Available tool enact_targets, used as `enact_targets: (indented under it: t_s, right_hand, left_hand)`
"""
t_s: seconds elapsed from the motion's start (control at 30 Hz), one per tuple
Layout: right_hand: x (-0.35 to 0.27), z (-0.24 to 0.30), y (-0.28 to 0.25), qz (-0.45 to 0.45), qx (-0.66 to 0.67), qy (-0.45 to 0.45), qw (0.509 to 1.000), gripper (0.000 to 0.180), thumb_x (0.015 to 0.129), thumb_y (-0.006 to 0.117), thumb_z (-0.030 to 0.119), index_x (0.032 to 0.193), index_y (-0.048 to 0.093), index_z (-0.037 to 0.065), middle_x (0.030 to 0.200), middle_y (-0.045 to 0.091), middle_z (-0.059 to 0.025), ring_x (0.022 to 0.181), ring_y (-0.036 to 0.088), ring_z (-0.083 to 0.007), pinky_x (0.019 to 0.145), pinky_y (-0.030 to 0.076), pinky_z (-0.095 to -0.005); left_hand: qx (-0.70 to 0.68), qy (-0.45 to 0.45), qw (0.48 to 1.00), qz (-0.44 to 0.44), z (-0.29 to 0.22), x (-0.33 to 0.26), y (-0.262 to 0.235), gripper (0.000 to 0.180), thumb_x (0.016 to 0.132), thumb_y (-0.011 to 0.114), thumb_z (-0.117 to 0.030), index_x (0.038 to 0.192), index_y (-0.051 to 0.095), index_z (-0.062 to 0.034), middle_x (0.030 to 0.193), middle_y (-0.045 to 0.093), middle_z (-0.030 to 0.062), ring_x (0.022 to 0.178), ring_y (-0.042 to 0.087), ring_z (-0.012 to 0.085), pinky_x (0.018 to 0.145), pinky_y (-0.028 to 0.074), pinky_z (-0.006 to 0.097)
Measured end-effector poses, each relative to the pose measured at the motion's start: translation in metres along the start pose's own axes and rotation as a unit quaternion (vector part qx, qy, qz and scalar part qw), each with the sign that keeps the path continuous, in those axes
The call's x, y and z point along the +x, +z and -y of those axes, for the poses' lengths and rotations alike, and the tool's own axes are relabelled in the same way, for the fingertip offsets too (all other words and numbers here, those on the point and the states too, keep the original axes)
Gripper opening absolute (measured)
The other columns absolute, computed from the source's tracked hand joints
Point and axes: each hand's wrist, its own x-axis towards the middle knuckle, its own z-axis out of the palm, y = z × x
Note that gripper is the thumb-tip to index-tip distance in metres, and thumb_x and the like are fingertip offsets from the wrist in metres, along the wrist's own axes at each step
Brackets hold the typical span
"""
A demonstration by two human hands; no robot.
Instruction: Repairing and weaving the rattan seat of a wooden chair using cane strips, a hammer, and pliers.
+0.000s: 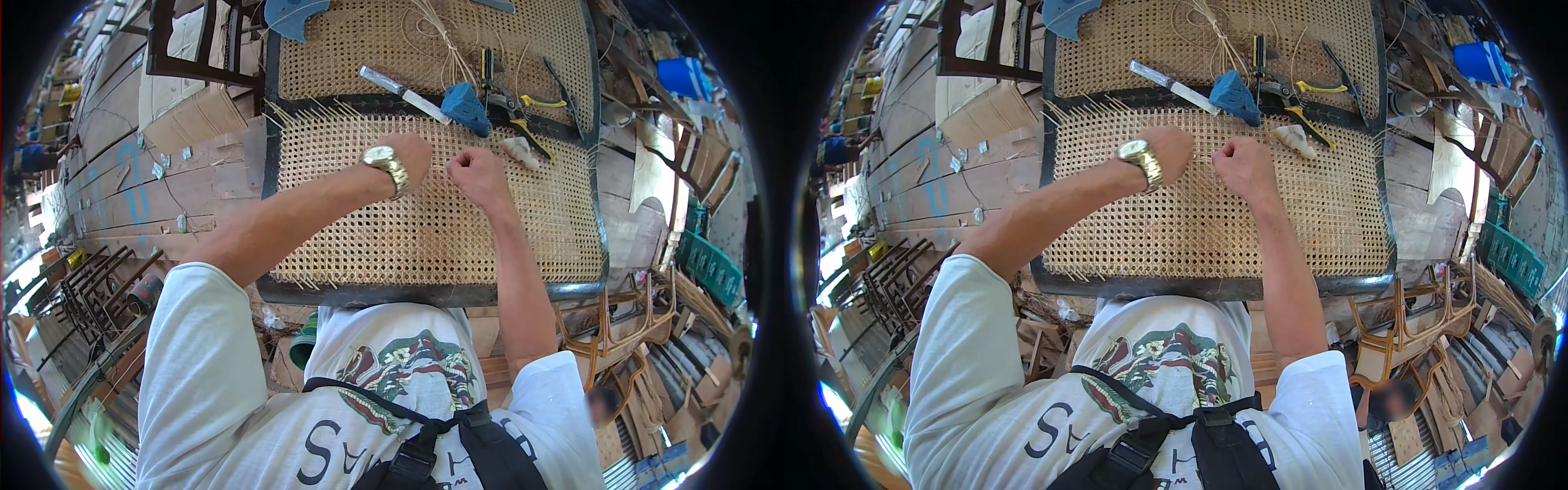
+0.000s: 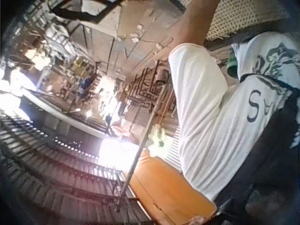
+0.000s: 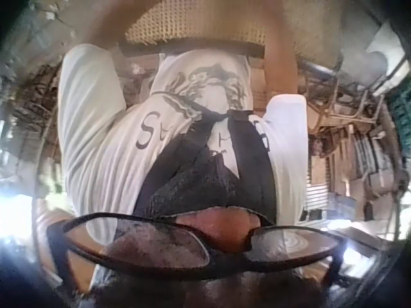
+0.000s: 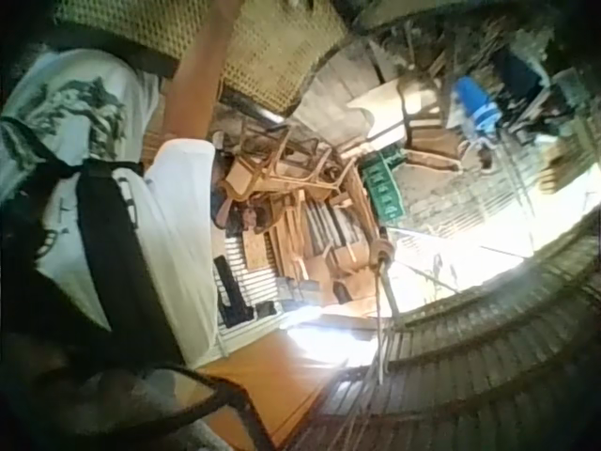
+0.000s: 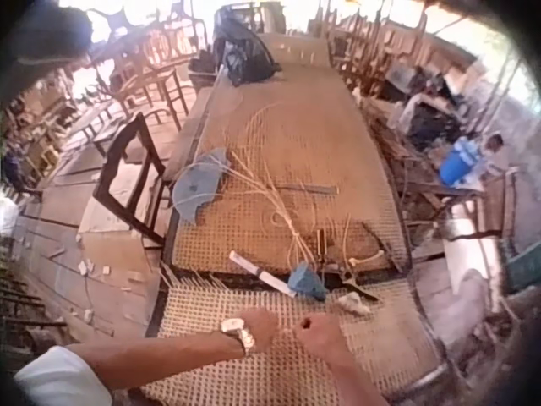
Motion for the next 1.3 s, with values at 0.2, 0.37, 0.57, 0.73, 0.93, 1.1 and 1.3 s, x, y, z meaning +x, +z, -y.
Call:
enact_targets:
  t_s: [0.2,0.37,0.57,0.73,0.93,1.1,1.3]
  right_hand:
    - [0.004,0.004,0.012,-0.006,-0.022,-0.006,1.000,0.023,0.080,0.069,0.027,0.082,0.072,0.004,0.087,0.072,-0.0179,0.084,0.070,-0.0319,0.078,0.053,-0.0412]
    - [0.008,0.017,0.020,0.007,-0.058,0.002,0.998,0.027,0.082,0.070,0.032,0.088,0.072,0.006,0.092,0.072,-0.0175,0.090,0.069,-0.0338,0.080,0.053,-0.0442]
    - [-0.001,0.042,0.011,0.038,-0.197,-0.008,0.980,0.021,0.084,0.065,0.027,0.095,0.073,0.010,0.099,0.072,-0.0155,0.097,0.068,-0.0334,0.088,0.047,-0.0483]
    - [-0.007,0.036,0.017,0.007,-0.270,-0.014,0.963,0.021,0.083,0.064,0.021,0.099,0.073,0.011,0.096,0.073,-0.0146,0.096,0.069,-0.0317,0.089,0.047,-0.0485]
    - [0.009,0.020,0.012,0.009,-0.154,-0.025,0.988,0.023,0.087,0.064,0.022,0.105,0.071,0.009,0.092,0.072,-0.0141,0.082,0.069,-0.0283,0.080,0.052,-0.0417]
    - [0.019,0.047,0.015,0.008,0.283,-0.161,0.945,0.026,0.091,0.067,0.027,0.109,0.069,0.008,0.085,0.068,-0.0078,0.074,0.063,-0.0145,0.072,0.051,-0.0304]
    - [0.015,0.012,-0.008,-0.059,0.104,-0.070,0.990,0.023,0.089,0.067,0.024,0.098,0.071,0.004,0.074,0.067,-0.0049,0.067,0.062,-0.0116,0.065,0.050,-0.0295]
  left_hand:
    - [-0.069,0.002,0.998,0.001,0.019,0.014,0.016,0.033,0.095,0.053,-0.025,0.087,0.071,0.0015,0.080,0.071,0.0209,0.074,0.070,0.0349,0.069,0.057,0.042]
    - [-0.362,-0.090,0.916,0.148,0.040,0.031,0.003,0.063,0.103,0.039,-0.050,0.085,0.073,0.0009,0.066,0.070,0.0080,0.052,0.066,0.0146,0.056,0.056,0.031]
    - [-0.269,-0.054,0.951,0.140,0.042,0.033,0.007,0.062,0.092,0.058,-0.060,0.078,0.073,-0.0012,0.063,0.070,0.0074,0.051,0.066,0.0134,0.055,0.057,0.029]
    - [0.031,-0.018,0.999,0.023,0.039,0.011,-0.026,0.047,0.092,0.059,-0.050,0.092,0.074,-0.0048,0.084,0.073,0.0165,0.074,0.072,0.0261,0.069,0.059,0.040]
    - [0.117,-0.062,0.975,-0.177,0.132,-0.020,-0.101,0.041,0.089,0.062,-0.048,0.088,0.072,-0.0084,0.081,0.071,0.0117,0.077,0.069,0.0310,0.069,0.054,0.044]
    - [0.033,0.011,0.969,-0.243,0.094,-0.035,-0.118,0.038,0.091,0.061,-0.045,0.082,0.069,-0.0090,0.075,0.069,0.0089,0.070,0.067,0.0287,0.061,0.050,0.043]
    - [-0.126,0.009,0.989,-0.081,0.078,0.003,-0.036,0.029,0.097,0.053,-0.033,0.099,0.068,-0.0078,0.079,0.070,0.0156,0.070,0.068,0.0318,0.066,0.053,0.044]
